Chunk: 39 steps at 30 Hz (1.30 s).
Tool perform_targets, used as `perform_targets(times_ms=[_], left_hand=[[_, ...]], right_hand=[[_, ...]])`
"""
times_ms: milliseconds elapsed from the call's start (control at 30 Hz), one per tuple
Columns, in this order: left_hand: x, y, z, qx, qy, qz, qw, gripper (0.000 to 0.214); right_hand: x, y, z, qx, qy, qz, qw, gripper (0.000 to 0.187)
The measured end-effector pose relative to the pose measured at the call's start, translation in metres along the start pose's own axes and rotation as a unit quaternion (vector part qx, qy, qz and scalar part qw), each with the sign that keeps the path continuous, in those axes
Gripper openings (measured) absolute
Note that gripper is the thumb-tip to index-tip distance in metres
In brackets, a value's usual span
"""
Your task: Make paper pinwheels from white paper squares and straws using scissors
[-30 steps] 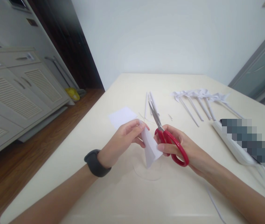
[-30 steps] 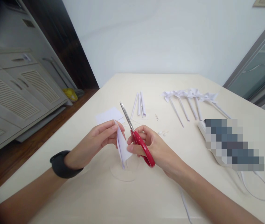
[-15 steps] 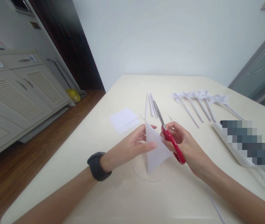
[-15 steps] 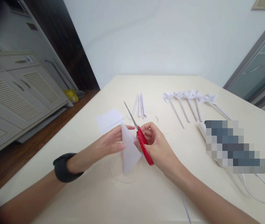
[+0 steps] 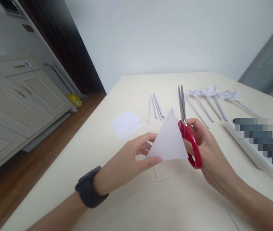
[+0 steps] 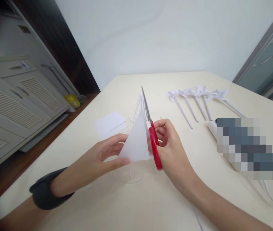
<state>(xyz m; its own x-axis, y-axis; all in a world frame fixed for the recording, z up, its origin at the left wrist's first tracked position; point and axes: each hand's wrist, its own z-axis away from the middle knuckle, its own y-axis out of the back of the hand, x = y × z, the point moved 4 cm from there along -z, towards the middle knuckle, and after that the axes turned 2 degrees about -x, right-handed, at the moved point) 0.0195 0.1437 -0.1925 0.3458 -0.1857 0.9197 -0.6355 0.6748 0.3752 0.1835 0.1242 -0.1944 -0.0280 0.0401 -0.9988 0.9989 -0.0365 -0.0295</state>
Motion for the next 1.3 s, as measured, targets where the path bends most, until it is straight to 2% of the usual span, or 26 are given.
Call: perform_targets(times_ms=[67,167,233,367,500,600,700,833,1000,1133,1300], left_hand=[[0.000,0.004,0.000,0.038,-0.013,-0.021,0.999,0.040],[0.000,0.004,0.001,0.078,-0.039,-0.062,0.994,0.066],[0.001,0.002,0.001,0.096,-0.047,-0.095,0.990,0.075],[0.004,-0.001,0.001,0.119,-0.064,-0.149,0.980,0.052],[0.006,-0.002,0.001,0.118,-0.076,-0.167,0.976,0.050],[0.005,-0.005,0.002,0.095,-0.064,-0.145,0.983,0.040],[-0.001,-0.005,0.001,0.087,-0.023,-0.106,0.990,0.031],[-0.010,-0.006,-0.003,0.086,0.001,0.038,0.996,0.031],[-0.015,-0.005,-0.003,0.109,0.016,0.185,0.976,0.034],[-0.015,-0.001,-0.001,0.157,0.036,0.195,0.967,0.036],[-0.013,0.008,0.001,0.176,0.031,0.189,0.966,0.034]], right_hand=[[-0.001,0.000,0.001,0.004,0.015,0.006,1.000,0.024],[-0.003,-0.001,0.002,0.018,0.032,0.007,0.999,0.024],[-0.002,-0.002,0.003,0.018,0.028,-0.001,0.999,0.023],[-0.002,-0.002,0.002,0.007,0.027,-0.013,1.000,0.023],[-0.002,-0.001,0.001,0.010,0.029,-0.016,0.999,0.025],[-0.001,0.000,0.000,0.010,0.023,-0.030,0.999,0.026],[0.002,0.001,-0.002,0.014,0.010,-0.045,0.999,0.026],[0.004,0.002,-0.002,0.003,0.003,-0.060,0.998,0.024],[0.000,-0.002,0.001,-0.029,0.030,-0.089,0.995,0.029],[-0.003,-0.008,0.002,-0.061,0.031,-0.087,0.994,0.030],[-0.009,0.008,-0.009,-0.027,0.065,-0.061,0.996,0.013]])
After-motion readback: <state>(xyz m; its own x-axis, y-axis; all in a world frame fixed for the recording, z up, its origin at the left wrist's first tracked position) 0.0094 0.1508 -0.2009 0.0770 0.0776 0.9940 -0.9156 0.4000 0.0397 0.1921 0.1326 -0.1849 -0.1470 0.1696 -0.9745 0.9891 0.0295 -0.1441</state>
